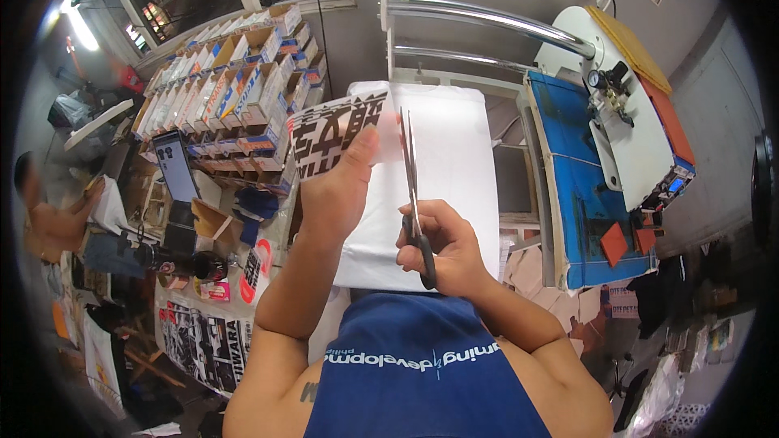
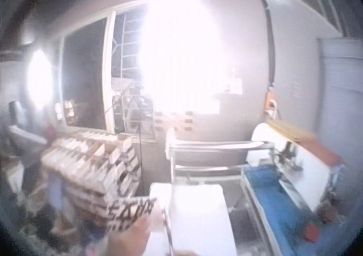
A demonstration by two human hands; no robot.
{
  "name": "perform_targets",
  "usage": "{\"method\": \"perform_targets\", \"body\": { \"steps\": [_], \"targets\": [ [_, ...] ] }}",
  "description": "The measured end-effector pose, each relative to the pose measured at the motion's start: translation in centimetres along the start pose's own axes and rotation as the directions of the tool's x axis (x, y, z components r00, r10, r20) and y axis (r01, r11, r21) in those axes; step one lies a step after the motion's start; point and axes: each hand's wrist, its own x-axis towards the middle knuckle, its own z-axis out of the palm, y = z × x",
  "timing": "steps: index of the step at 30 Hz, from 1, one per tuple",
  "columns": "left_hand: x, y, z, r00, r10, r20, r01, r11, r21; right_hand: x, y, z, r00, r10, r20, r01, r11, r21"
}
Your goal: The person places white t-shirts onto a heat press, aligns printed transfer sheets with car graphics and logos, and uses the press to apply the designs. They handle the shirts and transfers by hand, using scissors to trim a transfer, and repeatedly operate the heat press to complete the prints.
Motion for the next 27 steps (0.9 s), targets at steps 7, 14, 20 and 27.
{"method": "perform_targets", "body": {
  "steps": [7,14,20,27],
  "targets": [
    [0.0,-0.9,0.4,1.000,-0.028,-0.008,0.027,0.996,-0.090,-0.1,0.2,-0.1,1.000,0.009,-0.008,-0.009,1.000,0.006],
    [0.1,-1.6,0.3,1.000,-0.027,0.003,0.027,0.995,-0.097,-0.2,0.5,-0.2,0.999,-0.003,-0.046,0.002,1.000,-0.020],
    [0.2,-1.1,0.9,0.999,-0.042,0.016,0.043,0.995,-0.085,-0.1,0.6,-0.4,0.995,-0.082,-0.048,0.078,0.994,-0.077],
    [0.4,-1.2,1.7,0.999,-0.001,0.045,0.006,0.993,-0.116,-0.2,0.9,-0.7,0.995,-0.039,-0.093,0.031,0.995,-0.090]
  ]
}}
